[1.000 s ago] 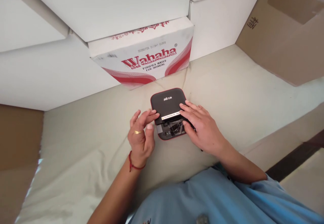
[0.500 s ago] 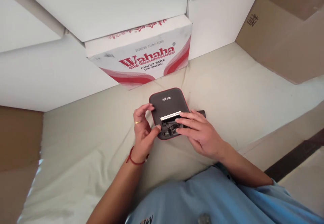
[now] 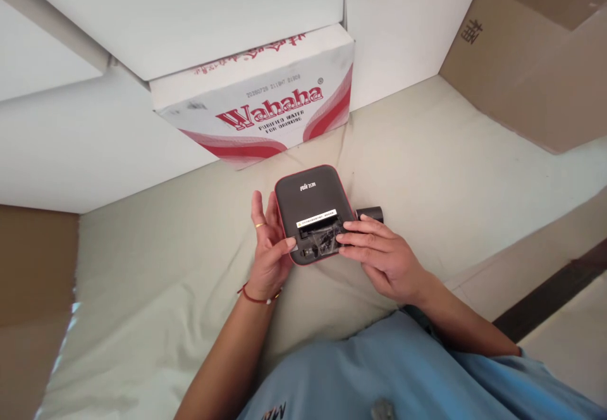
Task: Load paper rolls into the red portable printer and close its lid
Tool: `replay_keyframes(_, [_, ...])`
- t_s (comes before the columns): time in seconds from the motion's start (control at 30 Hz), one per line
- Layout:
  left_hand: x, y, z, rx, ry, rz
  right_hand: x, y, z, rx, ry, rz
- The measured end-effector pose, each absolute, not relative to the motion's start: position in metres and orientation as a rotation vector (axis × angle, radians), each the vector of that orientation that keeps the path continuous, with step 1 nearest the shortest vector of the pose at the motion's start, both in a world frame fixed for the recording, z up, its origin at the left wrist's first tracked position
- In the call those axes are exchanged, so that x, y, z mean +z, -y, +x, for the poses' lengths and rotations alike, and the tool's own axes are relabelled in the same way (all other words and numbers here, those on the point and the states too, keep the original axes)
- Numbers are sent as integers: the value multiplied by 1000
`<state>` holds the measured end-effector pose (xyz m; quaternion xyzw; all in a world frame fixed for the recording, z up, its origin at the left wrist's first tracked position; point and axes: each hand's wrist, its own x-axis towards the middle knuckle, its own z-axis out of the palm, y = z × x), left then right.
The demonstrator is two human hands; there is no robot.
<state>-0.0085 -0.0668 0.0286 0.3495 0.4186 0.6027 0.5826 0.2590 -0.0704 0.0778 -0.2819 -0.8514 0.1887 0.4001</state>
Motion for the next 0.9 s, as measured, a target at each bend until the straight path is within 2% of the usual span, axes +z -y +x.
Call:
replay_keyframes(0.27, [20, 67, -4, 1426, -932, 891, 104, 44, 256, 619, 2214, -616])
replay_keyframes(0.4, [17, 68, -2, 1485, -915, 893, 139, 10, 233, 740, 2434, -896])
replay_keyframes(0.6, [12, 66, 0, 1597, -896, 769, 163, -24, 163, 489, 2956, -1404])
replay_keyframes(0.77, [6, 62, -2, 1620, -904, 664, 152, -33, 138, 405, 3015, -1485])
replay_keyframes(0.9, [4, 61, -2, 1638, -886, 624, 164, -22, 147, 371, 3004, -1526])
